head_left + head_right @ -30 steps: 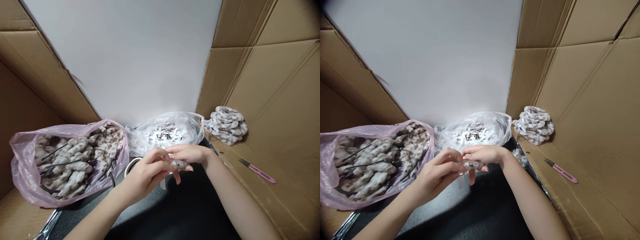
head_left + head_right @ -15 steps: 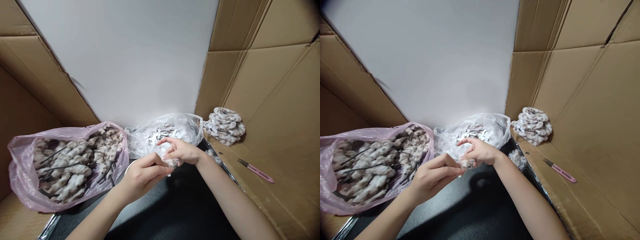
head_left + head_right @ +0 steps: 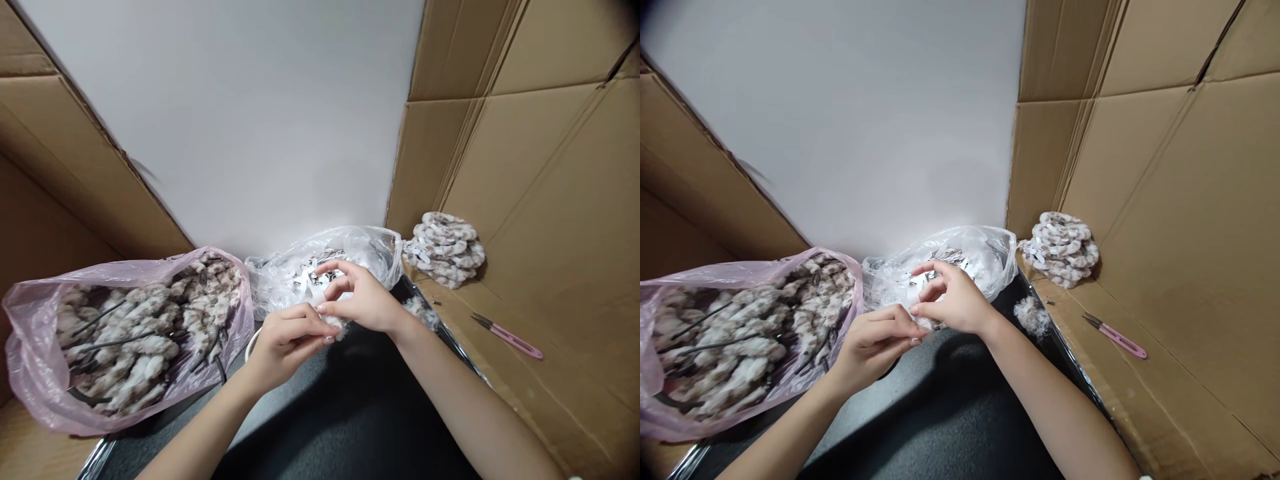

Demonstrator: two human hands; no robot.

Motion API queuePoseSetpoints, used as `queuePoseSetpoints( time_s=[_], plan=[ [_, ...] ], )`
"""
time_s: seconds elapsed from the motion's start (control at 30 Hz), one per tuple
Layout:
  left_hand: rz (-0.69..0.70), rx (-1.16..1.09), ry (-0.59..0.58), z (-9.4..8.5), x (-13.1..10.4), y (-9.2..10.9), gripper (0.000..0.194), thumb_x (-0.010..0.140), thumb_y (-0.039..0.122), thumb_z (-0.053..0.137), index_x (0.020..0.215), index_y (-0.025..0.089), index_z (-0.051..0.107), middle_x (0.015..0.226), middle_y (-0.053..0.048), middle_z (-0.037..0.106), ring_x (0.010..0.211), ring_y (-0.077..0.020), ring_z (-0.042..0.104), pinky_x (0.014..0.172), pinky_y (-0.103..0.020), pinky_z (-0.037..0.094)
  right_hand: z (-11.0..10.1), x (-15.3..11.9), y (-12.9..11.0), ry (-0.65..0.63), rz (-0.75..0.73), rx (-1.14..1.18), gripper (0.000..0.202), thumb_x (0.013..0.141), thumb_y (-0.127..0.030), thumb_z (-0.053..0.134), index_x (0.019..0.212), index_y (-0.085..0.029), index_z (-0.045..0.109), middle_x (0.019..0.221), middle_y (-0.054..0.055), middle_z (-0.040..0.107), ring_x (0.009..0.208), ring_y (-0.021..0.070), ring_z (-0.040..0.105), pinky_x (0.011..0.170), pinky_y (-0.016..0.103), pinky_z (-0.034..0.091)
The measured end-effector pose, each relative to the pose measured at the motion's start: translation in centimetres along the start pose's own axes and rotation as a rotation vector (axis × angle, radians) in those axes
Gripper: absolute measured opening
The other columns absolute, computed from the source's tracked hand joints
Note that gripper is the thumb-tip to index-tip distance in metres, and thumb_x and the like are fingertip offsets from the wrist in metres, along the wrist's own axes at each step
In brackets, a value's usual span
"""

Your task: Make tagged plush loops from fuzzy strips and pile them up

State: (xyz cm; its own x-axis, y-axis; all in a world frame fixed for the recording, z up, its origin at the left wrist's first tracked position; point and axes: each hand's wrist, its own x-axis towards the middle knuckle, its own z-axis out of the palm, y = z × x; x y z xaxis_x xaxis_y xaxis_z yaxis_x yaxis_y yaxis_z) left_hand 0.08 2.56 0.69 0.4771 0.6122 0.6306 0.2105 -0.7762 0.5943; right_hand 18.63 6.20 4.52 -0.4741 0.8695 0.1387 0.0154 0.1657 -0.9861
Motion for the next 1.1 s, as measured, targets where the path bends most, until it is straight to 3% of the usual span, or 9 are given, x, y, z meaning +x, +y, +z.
queuePoseSetpoints(
  time_s=[0.13,0.27,0.33,0.43,0.53,0.67,0.8,0.93,1.1],
  plan=[
    [-0.115,-0.139,0.092,0.6,-0.2,-0.2,0.024,0.079,0.007,0.071,0.095,0.025,0.071,0.079,-0.001,0.072,0.072,-0.0126,0.068,0.067,-0.021,0.053,0.7,-0.6,-0.7,0.032,-0.079,-0.021,0.04,0.066,-0.009,0.07,0.103,-0.02,0.058,0.066,-0.005,0.062,0.068,0.0125,0.062,0.062,0.024,0.049],
    [-0.371,-0.492,0.288,1.3,-0.2,-0.1,0.028,0.078,0.015,0.075,0.092,0.023,0.053,0.068,0.004,0.068,0.059,-0.0103,0.063,0.057,-0.019,0.05,1.0,-1.1,-1.2,0.06,-0.114,0.018,0.036,0.068,-0.012,0.071,0.1,-0.021,0.059,0.066,-0.005,0.06,0.068,0.0119,0.061,0.06,0.022,0.05],
    [-0.456,-0.603,0.322,1.4,0.0,-0.1,0.031,0.077,0.02,0.075,0.089,0.022,0.047,0.066,0.005,0.066,0.055,-0.0083,0.059,0.054,-0.017,0.048,1.1,-1.3,-1.3,0.06,-0.119,-0.006,0.035,0.068,-0.013,0.072,0.099,-0.021,0.06,0.066,-0.005,0.059,0.069,0.0125,0.062,0.059,0.022,0.051],
    [-0.55,-0.612,0.345,1.4,0.4,-0.2,0.033,0.076,0.024,0.077,0.092,0.021,0.048,0.07,0.005,0.063,0.059,-0.008,0.058,0.056,-0.017,0.048,1.2,-1.3,-1.1,0.083,-0.127,-0.066,0.032,0.069,-0.012,0.068,0.099,-0.022,0.06,0.067,-0.005,0.06,0.068,0.0125,0.063,0.058,0.022,0.05],
    [-0.594,-0.478,0.365,1.2,0.5,-0.1,0.031,0.077,0.029,0.075,0.097,0.02,0.053,0.073,0.004,0.061,0.064,-0.0106,0.059,0.06,-0.02,0.049,1.4,-1.2,-0.8,0.106,-0.136,-0.101,0.03,0.07,-0.011,0.066,0.097,-0.022,0.06,0.07,-0.004,0.062,0.069,0.0125,0.064,0.059,0.022,0.051],
    [-0.492,-0.066,0.253,0.8,0.5,0.3,0.015,0.087,0.033,0.062,0.088,0.017,0.063,0.074,0.001,0.054,0.066,-0.0124,0.054,0.06,-0.023,0.044,1.4,-1.0,-0.5,0.12,-0.142,-0.157,0.029,0.07,-0.012,0.066,0.097,-0.022,0.06,0.068,-0.005,0.063,0.068,0.0134,0.065,0.065,0.026,0.053],
    [-0.315,0.263,0.068,0.1,0.8,0.4,0.024,0.095,0.027,0.049,0.081,0.017,0.066,0.079,-0.002,0.05,0.071,-0.0148,0.051,0.064,-0.025,0.044,1.4,-1.0,-0.4,0.106,-0.149,-0.199,0.029,0.071,-0.013,0.066,0.098,-0.023,0.06,0.069,-0.004,0.066,0.069,0.0149,0.067,0.071,0.03,0.053],
    [-0.295,0.262,-0.114,-0.3,1.1,0.3,0.026,0.098,0.025,0.039,0.103,0.018,0.064,0.093,-0.007,0.059,0.083,-0.0186,0.058,0.075,-0.031,0.049,1.8,-0.8,-0.1,0.113,-0.155,-0.246,0.028,0.071,-0.012,0.066,0.096,-0.024,0.063,0.071,-0.003,0.069,0.072,0.0172,0.068,0.072,0.031,0.053],
    [-0.454,0.083,-0.133,-0.8,0.7,0.5,0.033,0.099,0.034,0.036,0.085,0.018,0.061,0.071,-0.002,0.058,0.069,-0.0165,0.055,0.063,-0.025,0.046,2.1,-0.6,0.2,0.128,-0.181,-0.188,0.022,0.068,-0.011,0.069,0.087,-0.021,0.063,0.068,-0.002,0.068,0.076,0.0169,0.067,0.078,0.031,0.052]
  ],
)
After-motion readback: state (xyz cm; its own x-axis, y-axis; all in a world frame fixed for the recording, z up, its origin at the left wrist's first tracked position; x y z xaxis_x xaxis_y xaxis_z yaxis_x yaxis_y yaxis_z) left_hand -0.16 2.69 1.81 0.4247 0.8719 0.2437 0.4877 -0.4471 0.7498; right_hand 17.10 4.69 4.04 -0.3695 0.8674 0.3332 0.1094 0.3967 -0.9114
